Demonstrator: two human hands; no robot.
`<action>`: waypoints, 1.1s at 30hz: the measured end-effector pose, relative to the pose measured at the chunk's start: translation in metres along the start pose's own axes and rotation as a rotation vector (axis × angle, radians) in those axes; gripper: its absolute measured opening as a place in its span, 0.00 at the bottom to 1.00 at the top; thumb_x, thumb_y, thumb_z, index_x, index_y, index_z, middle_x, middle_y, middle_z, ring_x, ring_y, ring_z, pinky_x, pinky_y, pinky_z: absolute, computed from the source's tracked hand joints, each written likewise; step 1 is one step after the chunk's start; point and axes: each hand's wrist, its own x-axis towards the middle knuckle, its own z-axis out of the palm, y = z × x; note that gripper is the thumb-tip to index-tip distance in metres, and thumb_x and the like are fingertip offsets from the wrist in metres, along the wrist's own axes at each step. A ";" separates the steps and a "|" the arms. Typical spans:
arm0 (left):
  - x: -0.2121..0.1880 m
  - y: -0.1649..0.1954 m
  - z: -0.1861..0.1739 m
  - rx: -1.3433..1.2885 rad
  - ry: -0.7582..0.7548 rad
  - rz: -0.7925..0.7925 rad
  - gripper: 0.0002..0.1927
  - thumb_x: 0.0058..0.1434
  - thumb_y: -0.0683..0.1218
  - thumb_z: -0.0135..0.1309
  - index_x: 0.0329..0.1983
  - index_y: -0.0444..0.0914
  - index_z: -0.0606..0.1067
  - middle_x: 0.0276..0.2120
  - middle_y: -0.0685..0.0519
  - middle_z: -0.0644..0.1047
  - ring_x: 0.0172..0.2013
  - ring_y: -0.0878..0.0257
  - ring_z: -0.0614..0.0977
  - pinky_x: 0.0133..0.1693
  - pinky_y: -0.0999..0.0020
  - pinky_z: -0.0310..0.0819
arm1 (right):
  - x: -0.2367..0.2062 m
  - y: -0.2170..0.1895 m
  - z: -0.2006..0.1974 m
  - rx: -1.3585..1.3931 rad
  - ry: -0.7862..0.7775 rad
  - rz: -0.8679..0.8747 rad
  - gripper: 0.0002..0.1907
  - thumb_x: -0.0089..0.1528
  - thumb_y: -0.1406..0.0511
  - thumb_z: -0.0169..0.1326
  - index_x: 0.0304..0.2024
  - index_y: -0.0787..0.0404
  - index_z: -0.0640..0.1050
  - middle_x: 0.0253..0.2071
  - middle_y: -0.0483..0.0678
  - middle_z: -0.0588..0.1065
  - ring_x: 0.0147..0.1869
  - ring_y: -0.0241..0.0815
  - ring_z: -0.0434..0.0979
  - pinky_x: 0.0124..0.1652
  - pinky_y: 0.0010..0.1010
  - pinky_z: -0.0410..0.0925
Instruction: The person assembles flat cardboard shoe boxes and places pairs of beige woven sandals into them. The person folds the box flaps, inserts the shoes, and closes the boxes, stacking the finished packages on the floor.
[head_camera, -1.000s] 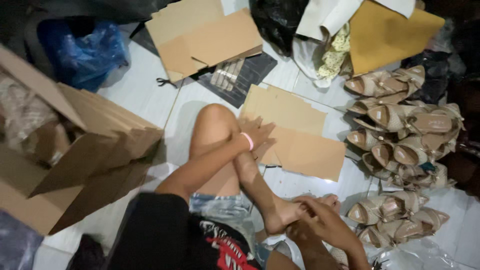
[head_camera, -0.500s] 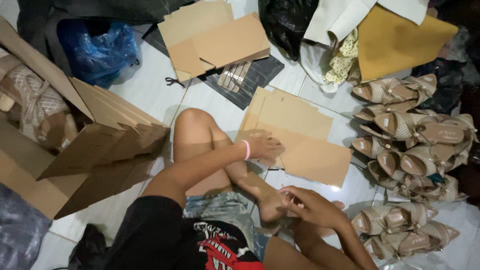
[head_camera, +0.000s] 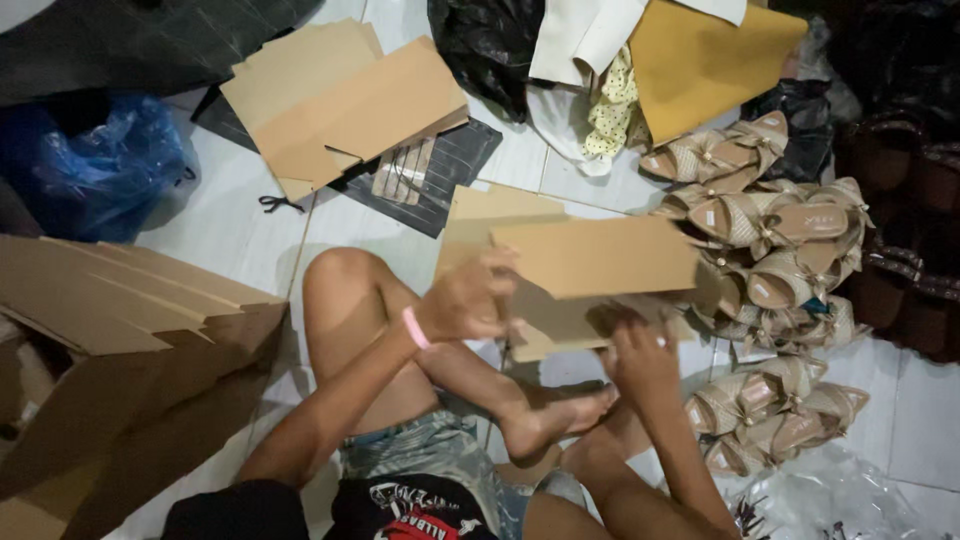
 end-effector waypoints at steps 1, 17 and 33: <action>-0.003 -0.003 -0.002 -0.033 0.106 -0.115 0.29 0.54 0.47 0.73 0.53 0.43 0.68 0.59 0.45 0.71 0.62 0.47 0.75 0.60 0.52 0.74 | 0.005 0.007 0.002 -0.018 0.010 0.023 0.20 0.54 0.53 0.59 0.44 0.56 0.77 0.39 0.51 0.77 0.50 0.52 0.77 0.62 0.52 0.69; -0.032 -0.048 0.059 0.479 -0.092 -0.281 0.28 0.61 0.44 0.55 0.66 0.53 0.73 0.76 0.47 0.60 0.74 0.45 0.62 0.70 0.43 0.58 | 0.047 -0.002 0.057 -0.055 0.214 0.096 0.17 0.67 0.51 0.61 0.38 0.57 0.80 0.40 0.51 0.77 0.49 0.52 0.76 0.61 0.45 0.63; -0.022 -0.071 0.078 0.242 -0.213 -0.345 0.12 0.50 0.38 0.62 0.39 0.41 0.82 0.60 0.37 0.64 0.63 0.36 0.62 0.62 0.44 0.60 | -0.018 0.016 0.080 0.291 0.272 0.138 0.22 0.64 0.64 0.58 0.61 0.57 0.78 0.62 0.48 0.76 0.67 0.45 0.74 0.66 0.41 0.64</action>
